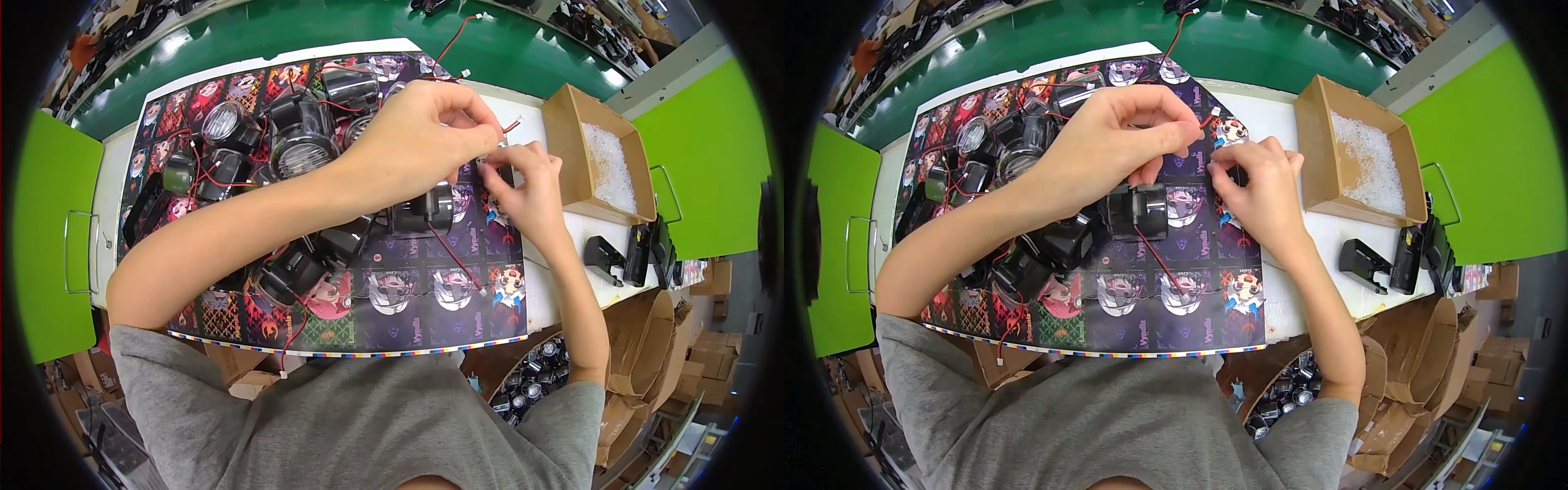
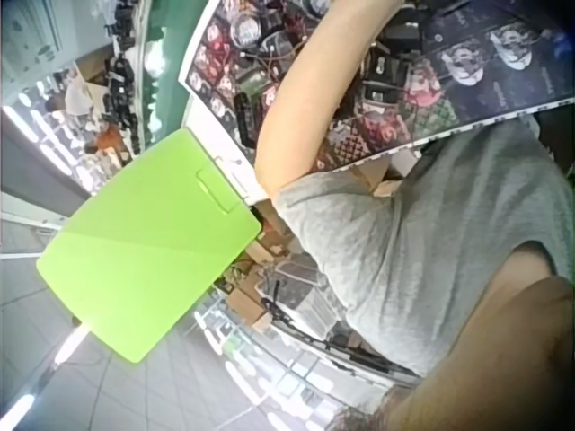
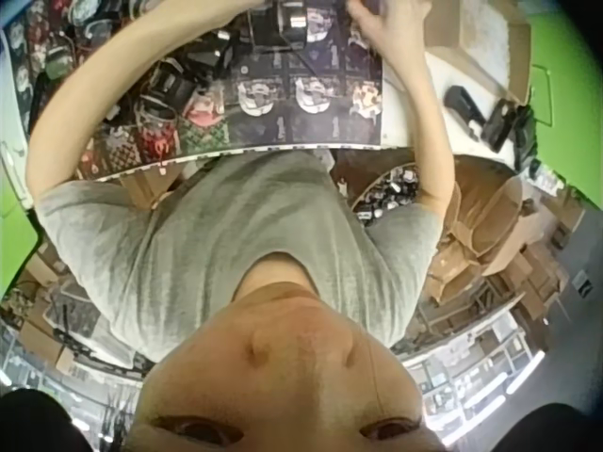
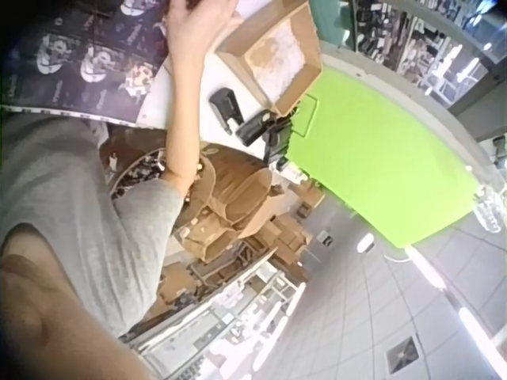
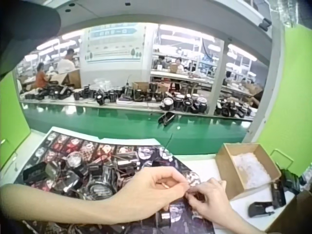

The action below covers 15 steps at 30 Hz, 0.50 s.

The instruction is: Assembling small electronic lamp components by connecting wires to internal connectors and fitting housings.

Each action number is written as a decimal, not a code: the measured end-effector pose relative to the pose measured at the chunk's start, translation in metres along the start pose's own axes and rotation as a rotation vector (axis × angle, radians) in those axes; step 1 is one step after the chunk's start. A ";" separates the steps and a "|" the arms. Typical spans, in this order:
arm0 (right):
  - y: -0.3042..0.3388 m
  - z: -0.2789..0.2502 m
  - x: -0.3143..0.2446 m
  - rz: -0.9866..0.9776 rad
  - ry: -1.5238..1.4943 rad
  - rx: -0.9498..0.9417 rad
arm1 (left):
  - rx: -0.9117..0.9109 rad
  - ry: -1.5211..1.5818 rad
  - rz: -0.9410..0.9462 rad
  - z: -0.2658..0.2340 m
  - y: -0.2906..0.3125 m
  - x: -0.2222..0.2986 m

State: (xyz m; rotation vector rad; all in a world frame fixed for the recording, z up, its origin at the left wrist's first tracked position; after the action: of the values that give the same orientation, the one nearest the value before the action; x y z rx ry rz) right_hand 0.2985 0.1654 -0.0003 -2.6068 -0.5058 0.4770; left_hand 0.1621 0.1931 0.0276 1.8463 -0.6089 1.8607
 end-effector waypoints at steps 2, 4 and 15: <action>-0.002 -0.011 0.014 0.131 -0.391 0.119 | 0.022 -0.028 -0.022 0.000 -0.002 -0.003; -0.003 -0.017 0.027 0.383 -0.788 0.104 | 0.016 -0.058 0.008 -0.001 -0.005 -0.006; -0.014 -0.020 0.008 0.439 -1.398 0.065 | 0.036 -0.179 0.065 0.000 -0.006 -0.005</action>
State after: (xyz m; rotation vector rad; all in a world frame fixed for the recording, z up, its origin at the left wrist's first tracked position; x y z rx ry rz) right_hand 0.3097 0.1736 0.0216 -1.9012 -0.2528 2.3860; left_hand 0.1658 0.1974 0.0223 2.0541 -0.7085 1.7695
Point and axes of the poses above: each hand's wrist, its own y-axis away from the middle knuckle, its own z-axis out of the palm, x = y × z, the point moved 7 cm from there along -y, towards the middle knuckle, and after that the axes turned 2 degrees about -z, right-handed, at the moved point
